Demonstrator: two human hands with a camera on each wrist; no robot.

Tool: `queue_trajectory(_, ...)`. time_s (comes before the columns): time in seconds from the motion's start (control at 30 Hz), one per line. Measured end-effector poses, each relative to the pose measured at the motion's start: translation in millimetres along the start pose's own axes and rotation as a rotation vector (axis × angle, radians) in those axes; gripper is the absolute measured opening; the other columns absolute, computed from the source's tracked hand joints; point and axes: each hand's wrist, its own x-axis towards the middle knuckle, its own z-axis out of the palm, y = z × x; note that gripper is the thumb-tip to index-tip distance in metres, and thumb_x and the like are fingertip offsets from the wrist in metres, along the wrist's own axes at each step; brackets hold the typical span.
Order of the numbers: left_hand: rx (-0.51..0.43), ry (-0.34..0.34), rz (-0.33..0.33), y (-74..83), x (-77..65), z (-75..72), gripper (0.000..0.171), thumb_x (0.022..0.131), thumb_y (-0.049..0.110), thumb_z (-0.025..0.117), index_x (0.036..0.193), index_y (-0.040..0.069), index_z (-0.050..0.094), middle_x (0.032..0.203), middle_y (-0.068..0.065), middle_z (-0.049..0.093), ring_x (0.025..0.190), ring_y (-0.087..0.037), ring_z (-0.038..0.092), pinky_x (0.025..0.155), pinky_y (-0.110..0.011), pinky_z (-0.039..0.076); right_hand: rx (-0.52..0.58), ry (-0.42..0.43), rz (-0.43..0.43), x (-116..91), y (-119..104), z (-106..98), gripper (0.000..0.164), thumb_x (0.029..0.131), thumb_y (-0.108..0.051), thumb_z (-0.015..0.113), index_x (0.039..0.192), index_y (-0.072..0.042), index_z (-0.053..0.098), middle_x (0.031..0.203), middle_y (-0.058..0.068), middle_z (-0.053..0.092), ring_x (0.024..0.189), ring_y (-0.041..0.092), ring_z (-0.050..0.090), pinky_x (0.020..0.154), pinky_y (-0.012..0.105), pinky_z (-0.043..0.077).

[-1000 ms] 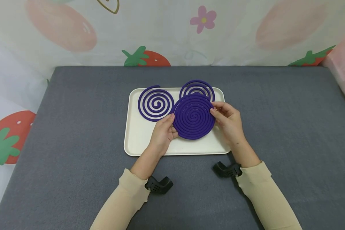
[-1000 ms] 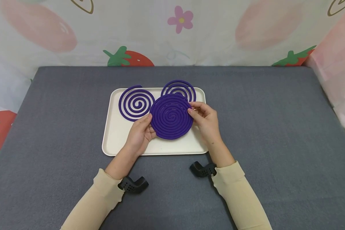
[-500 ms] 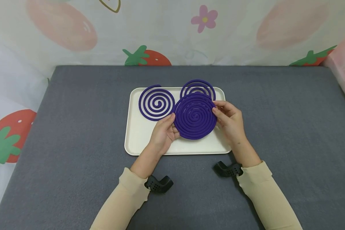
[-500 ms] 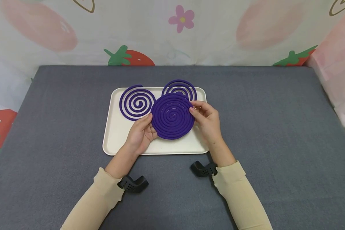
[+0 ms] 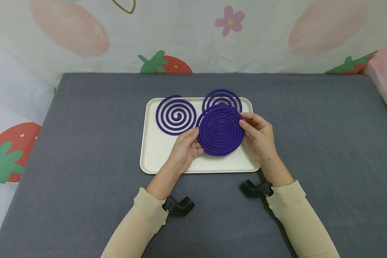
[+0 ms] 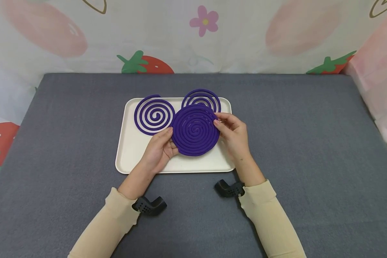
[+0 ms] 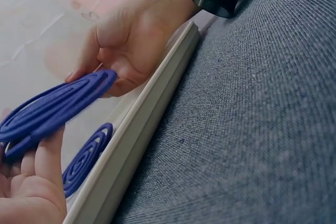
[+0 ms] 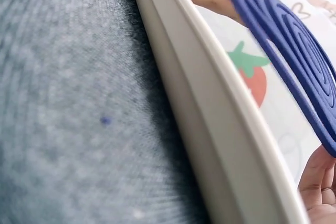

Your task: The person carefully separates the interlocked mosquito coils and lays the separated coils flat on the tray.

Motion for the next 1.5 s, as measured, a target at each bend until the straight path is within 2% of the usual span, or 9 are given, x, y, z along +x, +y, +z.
queue_trajectory(0.17, 0.007, -0.039, 0.017, 1.0, -0.8, 1.1, 0.040, 0.101, 0.003, 0.027, 0.129, -0.025, 0.029, 0.091, 0.000, 0.069, 0.085, -0.011, 0.067, 0.074, -0.026, 0.055, 0.002, 0.015, 0.034, 0.4, -1.1, -0.3, 0.017, 0.085, -0.001, 0.067, 0.087, -0.017, 0.074, 0.082, 0.000, 0.062, 0.073, 0.007, 0.057, 0.062, 0.016, 0.050)
queue_trajectory(0.4, 0.020, -0.046, 0.037, 2.0, -1.4, 2.7, 0.039, 0.095, -0.002, 0.032, 0.128, -0.023, 0.031, 0.091, 0.001, 0.069, 0.080, -0.009, 0.066, 0.068, -0.024, 0.055, -0.012, 0.026, 0.080, 0.7, -2.6, 0.6, 0.032, 0.090, 0.008, 0.056, 0.084, -0.018, 0.074, 0.079, -0.003, 0.065, 0.070, 0.005, 0.058, 0.058, 0.014, 0.049)
queue_trajectory(0.73, 0.075, -0.049, 0.051, 1.0, -0.6, 2.1, 0.041, 0.091, -0.008, 0.038, 0.128, -0.025, 0.032, 0.091, 0.002, 0.068, 0.079, -0.008, 0.065, 0.066, -0.022, 0.054, -0.011, 0.027, 0.089, 0.1, -3.8, 0.1, 0.031, 0.089, 0.009, 0.057, 0.083, -0.016, 0.073, 0.077, -0.003, 0.066, 0.070, 0.006, 0.058, 0.058, 0.015, 0.049)
queue_trajectory(0.93, 0.049, -0.012, 0.052, 1.4, 0.0, 1.2, 0.038, 0.095, -0.007, 0.033, 0.130, -0.023, 0.032, 0.090, -0.001, 0.068, 0.079, -0.011, 0.067, 0.066, -0.025, 0.056, 0.001, 0.019, 0.099, 0.0, -5.2, -0.2, 0.018, 0.085, 0.002, 0.066, 0.084, -0.014, 0.073, 0.078, 0.000, 0.064, 0.068, 0.006, 0.058, 0.055, 0.015, 0.048)
queue_trajectory(1.2, -0.022, 0.111, 0.125, 1.5, 1.1, -1.1, 0.038, 0.100, -0.003, 0.030, 0.135, -0.017, 0.033, 0.093, -0.002, 0.068, 0.082, -0.010, 0.067, 0.067, -0.023, 0.056, 0.016, -0.063, 0.115, -0.2, -9.1, -0.7, 0.032, 0.090, 0.013, 0.050, 0.085, -0.011, 0.070, 0.072, 0.002, 0.062, 0.058, 0.010, 0.056, 0.050, 0.018, 0.050)
queue_trajectory(1.5, 0.009, 0.117, 0.124, 0.7, 1.0, -0.5, 0.036, 0.100, -0.002, 0.032, 0.133, -0.016, 0.037, 0.096, -0.005, 0.067, 0.085, -0.012, 0.067, 0.069, -0.025, 0.056, -0.015, -0.062, 0.096, 0.2, -7.3, -2.2, 0.030, 0.090, 0.012, 0.051, 0.083, -0.011, 0.068, 0.073, 0.002, 0.062, 0.064, 0.012, 0.057, 0.056, 0.022, 0.052)
